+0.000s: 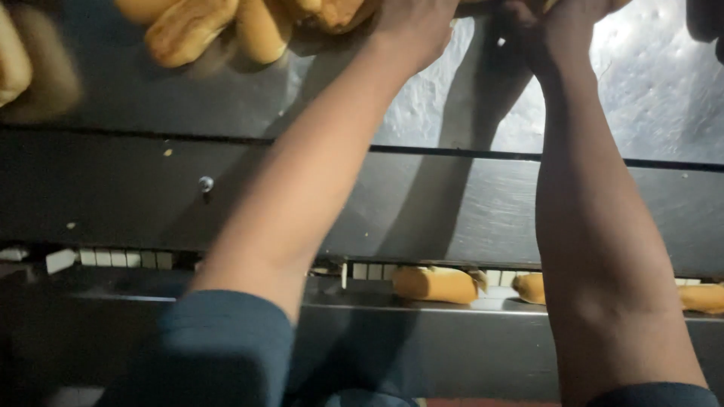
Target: Placing bread rolls into the slots of a moving conveyor belt in a bakery production area.
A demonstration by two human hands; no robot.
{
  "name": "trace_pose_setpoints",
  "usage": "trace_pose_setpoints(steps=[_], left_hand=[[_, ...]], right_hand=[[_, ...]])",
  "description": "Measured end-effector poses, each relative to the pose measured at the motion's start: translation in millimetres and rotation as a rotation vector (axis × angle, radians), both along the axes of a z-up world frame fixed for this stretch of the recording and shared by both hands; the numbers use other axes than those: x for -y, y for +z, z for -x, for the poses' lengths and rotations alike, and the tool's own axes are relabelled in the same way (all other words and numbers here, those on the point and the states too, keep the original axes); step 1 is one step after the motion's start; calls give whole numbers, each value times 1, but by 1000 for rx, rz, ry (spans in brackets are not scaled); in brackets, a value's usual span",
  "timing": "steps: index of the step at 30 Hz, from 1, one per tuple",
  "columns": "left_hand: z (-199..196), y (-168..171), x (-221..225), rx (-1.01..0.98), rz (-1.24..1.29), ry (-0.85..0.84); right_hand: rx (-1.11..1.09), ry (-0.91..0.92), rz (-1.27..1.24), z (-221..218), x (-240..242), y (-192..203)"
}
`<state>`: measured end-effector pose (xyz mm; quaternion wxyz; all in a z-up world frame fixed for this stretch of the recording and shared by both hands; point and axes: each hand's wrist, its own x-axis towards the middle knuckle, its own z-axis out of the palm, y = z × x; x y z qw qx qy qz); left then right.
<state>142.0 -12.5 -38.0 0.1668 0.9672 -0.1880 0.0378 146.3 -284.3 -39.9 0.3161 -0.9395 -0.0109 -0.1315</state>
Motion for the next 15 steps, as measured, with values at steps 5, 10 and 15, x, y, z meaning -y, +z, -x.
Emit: trace_pose_setpoints(steps=[5, 10, 15], left_hand=[[9, -34, 26, 76, -63, -23], [35, 4, 19, 203, -128, 6], [155, 14, -62, -186, 580, -26]], right_hand=[[81, -24, 185, 23, 6, -9], [-226, -41, 210, 134, -41, 48], [-754, -38, -308, 246, -70, 112]])
